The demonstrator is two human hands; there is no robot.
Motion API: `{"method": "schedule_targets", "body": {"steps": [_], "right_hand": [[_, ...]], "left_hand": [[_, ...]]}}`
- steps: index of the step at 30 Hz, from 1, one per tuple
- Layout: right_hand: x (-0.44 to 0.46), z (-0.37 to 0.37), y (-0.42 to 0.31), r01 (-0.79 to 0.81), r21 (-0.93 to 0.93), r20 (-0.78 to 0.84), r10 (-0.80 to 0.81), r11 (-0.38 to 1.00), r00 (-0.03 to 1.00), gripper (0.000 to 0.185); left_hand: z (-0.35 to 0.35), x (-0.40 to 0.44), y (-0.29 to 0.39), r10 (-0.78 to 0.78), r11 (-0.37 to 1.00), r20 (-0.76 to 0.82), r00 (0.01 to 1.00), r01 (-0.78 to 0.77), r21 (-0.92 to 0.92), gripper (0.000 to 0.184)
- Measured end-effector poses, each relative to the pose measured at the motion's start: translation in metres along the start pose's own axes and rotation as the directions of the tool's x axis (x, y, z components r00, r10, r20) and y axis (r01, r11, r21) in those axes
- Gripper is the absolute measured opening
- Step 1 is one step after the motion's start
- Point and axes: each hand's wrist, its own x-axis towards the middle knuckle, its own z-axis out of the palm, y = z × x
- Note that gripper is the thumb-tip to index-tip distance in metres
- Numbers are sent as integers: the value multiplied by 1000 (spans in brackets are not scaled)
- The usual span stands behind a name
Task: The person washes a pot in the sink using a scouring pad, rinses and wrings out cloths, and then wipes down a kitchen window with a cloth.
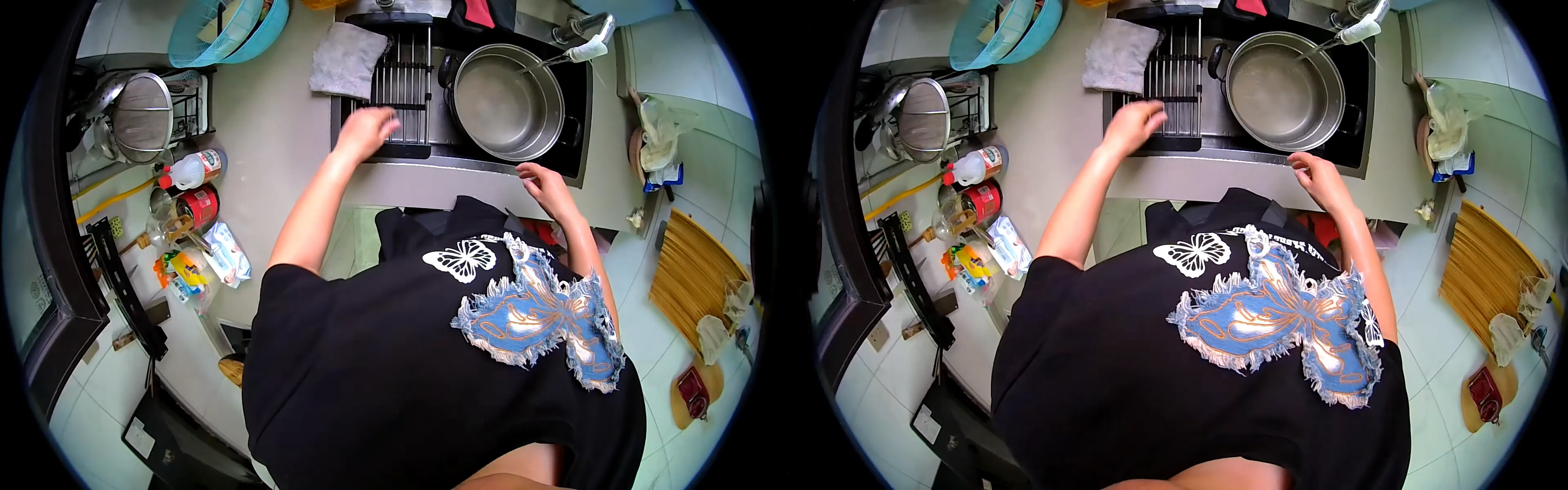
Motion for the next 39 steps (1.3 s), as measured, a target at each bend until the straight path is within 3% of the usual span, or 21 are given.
{"method": "schedule_targets", "body": {"steps": [2,4,7,8,12,20,22,24,26,29,31,35,39], "right_hand": [[2,0,-2,-23,-17,28,24,1000,999,31],[6,0,0,12,-44,25,-11,999,1000,31],[13,3,0,-23,-62,42,25,998,999,30],[14,0,-4,5,-97,65,1,995,998,31],[16,-7,11,1,-93,54,4,996,999,33],[0,-14,43,-45,-63,3,45,997,999,34],[-4,-13,53,-55,-51,4,55,997,998,33],[-8,-13,58,-71,-37,-2,71,997,997,32],[-9,-12,70,-58,-25,5,58,998,998,32],[-1,-5,83,-68,-8,9,68,998,998,33],[5,-6,84,-64,14,26,63,998,998,32],[14,-9,83,-46,89,-32,49,995,998,31],[6,-6,81,-43,128,-72,52,991,996,29]], "left_hand": [[18,-29,1,115,980,63,991,-123,157,41],[29,-42,-1,63,971,123,990,-89,222,34],[45,-46,-33,114,979,-84,990,-97,179,25],[42,-43,-41,61,989,-72,996,-51,138,22],[43,-42,-44,144,984,-150,978,-125,124,18],[50,-42,-39,59,988,-194,979,-29,152,15],[50,-41,-35,44,986,-167,985,-15,168,15],[46,-37,-30,-89,963,-108,990,113,245,16],[39,-24,-10,-91,948,-72,993,108,301,16],[39,20,28,199,977,-421,885,-147,152,29],[33,65,62,289,956,-427,857,-238,170,43],[32,171,115,354,923,-459,815,-224,314,76],[23,253,147,252,907,-321,913,-106,408,97]]}}
